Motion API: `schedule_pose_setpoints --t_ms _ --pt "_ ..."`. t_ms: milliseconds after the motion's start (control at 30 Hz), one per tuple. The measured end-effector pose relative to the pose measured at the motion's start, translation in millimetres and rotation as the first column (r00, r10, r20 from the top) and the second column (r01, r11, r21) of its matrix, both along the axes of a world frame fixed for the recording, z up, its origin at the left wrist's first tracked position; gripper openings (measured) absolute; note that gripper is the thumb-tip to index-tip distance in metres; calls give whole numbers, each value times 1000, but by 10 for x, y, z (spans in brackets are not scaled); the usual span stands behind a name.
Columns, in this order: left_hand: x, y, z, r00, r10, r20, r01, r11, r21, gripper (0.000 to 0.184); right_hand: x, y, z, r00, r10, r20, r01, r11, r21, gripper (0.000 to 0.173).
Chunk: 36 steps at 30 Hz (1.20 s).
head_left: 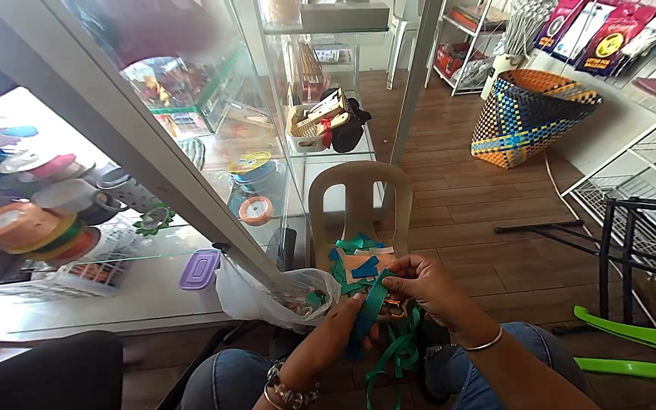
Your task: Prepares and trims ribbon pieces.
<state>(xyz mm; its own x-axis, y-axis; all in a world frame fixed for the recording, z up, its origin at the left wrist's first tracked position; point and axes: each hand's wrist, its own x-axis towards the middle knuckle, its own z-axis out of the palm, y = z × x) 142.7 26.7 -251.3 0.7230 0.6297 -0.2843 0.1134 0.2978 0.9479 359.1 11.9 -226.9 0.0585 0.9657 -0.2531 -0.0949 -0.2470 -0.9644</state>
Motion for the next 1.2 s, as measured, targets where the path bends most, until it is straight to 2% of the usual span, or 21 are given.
schedule_pose_setpoints --t_ms 67,167,233,800,1000,1133,1200 --pt "7 0 9 1000 0 -2 0 1000 20 57 -1 1 -1 1000 -6 0 6 1000 6 20" --pt "35 -15 53 999 16 -40 -14 998 56 30 -3 2 -3 1000 -10 4 10 1000 11 20" --pt "50 -20 52 998 33 -60 -28 997 73 25 -4 -1 -6 1000 -12 8 12 1000 13 21" --pt "44 -19 91 990 14 -138 -1 995 98 28 -12 -23 8 1000 4 8 -4 999 45 21" --pt "60 -22 91 989 82 -124 -70 992 102 29 -11 -21 21 998 -24 54 21 999 42 21" --pt "73 -25 50 978 210 -11 -206 970 129 30 -18 -18 35 997 -28 70 24 999 49 21" --pt "84 -35 32 973 222 57 -229 957 177 33 -13 -16 32 997 -16 80 12 998 58 21"
